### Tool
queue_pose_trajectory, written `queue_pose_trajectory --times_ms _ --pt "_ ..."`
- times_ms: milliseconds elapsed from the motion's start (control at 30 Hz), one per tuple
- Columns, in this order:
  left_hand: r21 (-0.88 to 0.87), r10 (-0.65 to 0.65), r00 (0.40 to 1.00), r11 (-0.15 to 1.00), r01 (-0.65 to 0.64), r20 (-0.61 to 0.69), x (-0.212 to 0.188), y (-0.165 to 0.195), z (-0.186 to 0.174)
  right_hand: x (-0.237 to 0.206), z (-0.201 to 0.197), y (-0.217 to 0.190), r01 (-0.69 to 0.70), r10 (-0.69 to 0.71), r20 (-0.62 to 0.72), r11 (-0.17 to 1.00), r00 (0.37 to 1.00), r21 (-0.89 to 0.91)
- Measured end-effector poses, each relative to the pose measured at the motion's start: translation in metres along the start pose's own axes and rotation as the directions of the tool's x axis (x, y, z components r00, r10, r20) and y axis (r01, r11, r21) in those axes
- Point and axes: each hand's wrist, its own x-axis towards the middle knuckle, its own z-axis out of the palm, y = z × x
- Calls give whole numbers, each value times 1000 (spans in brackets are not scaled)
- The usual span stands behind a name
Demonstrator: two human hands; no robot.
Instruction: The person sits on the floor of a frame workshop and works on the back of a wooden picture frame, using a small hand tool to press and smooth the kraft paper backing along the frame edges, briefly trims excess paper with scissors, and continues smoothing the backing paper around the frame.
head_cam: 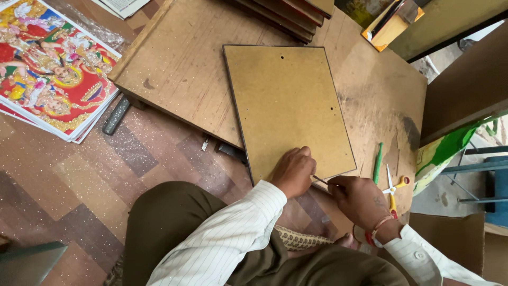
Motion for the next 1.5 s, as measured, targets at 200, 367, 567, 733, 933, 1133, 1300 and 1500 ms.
queue_pose_trajectory --times_ms 200,367,567,733,933,1133,1300,1500 --pt "-53 12 999 999 -14 -36 0 -5 4 -4 5 0 -17 19 -41 999 999 48" --pt "-80 0 999 997 -3 -46 -1 -4 1 -9 28 17 -30 72 -258 986 964 163" --pt "-69 60 998 996 -61 -19 0 2 -10 -5 93 41 -128 528 -58 308 847 943" --pt "-10 59 998 998 -59 13 0 10 -15 12 129 37 57 592 9 -92 806 994" --pt "42 163 984 985 -167 77 3 16 -16 17 131 21 78 580 93 -264 809 961" --pt "123 174 963 972 -202 208 14 18 -14 14 119 19 80 512 103 -323 852 943" --pt "297 178 961 925 -236 212 18 24 -5 16 116 23 67 561 136 -326 817 943" --pt "312 147 966 927 -210 214 15 21 -2 17 118 27 93 548 98 -311 831 946"
